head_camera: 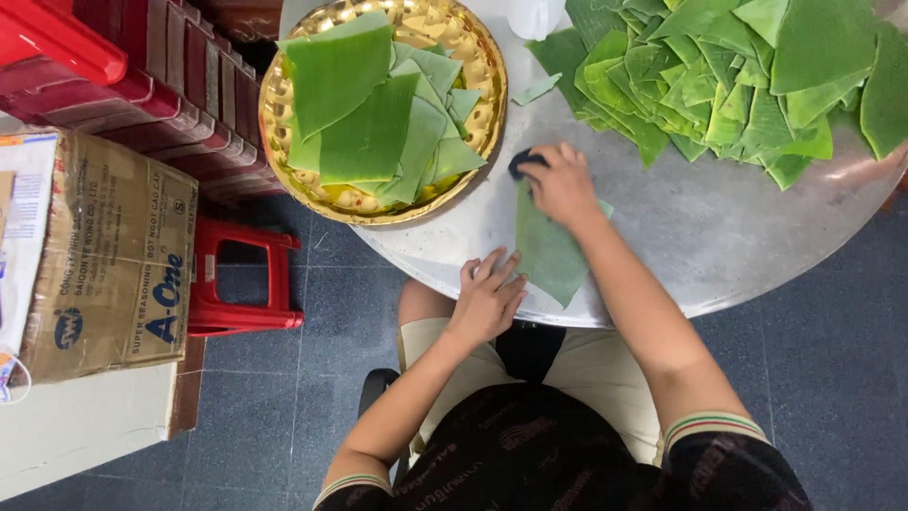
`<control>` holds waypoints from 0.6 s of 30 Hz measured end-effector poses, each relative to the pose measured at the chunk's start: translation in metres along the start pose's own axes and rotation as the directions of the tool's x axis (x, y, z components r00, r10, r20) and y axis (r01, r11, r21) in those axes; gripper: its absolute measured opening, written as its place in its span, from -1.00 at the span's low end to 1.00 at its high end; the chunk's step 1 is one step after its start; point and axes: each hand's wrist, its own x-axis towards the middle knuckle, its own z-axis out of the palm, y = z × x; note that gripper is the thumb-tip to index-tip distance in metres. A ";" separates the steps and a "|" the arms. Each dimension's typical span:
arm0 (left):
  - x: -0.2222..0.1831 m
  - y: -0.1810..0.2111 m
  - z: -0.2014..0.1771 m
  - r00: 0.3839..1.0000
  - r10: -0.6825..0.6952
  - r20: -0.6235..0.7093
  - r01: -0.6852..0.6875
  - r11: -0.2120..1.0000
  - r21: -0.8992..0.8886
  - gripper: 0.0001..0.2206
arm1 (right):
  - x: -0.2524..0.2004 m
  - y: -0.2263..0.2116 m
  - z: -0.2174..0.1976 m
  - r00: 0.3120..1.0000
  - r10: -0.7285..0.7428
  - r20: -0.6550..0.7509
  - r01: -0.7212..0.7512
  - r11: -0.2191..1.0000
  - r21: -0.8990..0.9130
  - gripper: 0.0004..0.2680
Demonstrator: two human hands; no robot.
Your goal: Cleaning and wiping cut banana leaves with a cloth before stacking them in a tray.
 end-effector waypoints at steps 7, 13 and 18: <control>0.051 -0.052 0.017 0.995 -0.067 0.080 0.067 0.998 -0.001 -0.75 | -0.030 -0.011 -0.033 0.994 0.074 -0.076 -0.069 0.996 0.058 -0.63; 0.122 -0.062 0.005 0.898 -0.278 0.341 0.303 0.953 -0.019 -0.35 | -0.042 -0.022 -0.027 0.992 0.100 0.083 -0.096 0.994 -0.043 -0.70; 0.130 -0.070 0.015 0.828 -0.320 0.461 0.315 0.945 0.089 -0.23 | -0.050 -0.014 -0.022 0.998 -0.025 0.051 0.025 1.000 -0.013 -0.74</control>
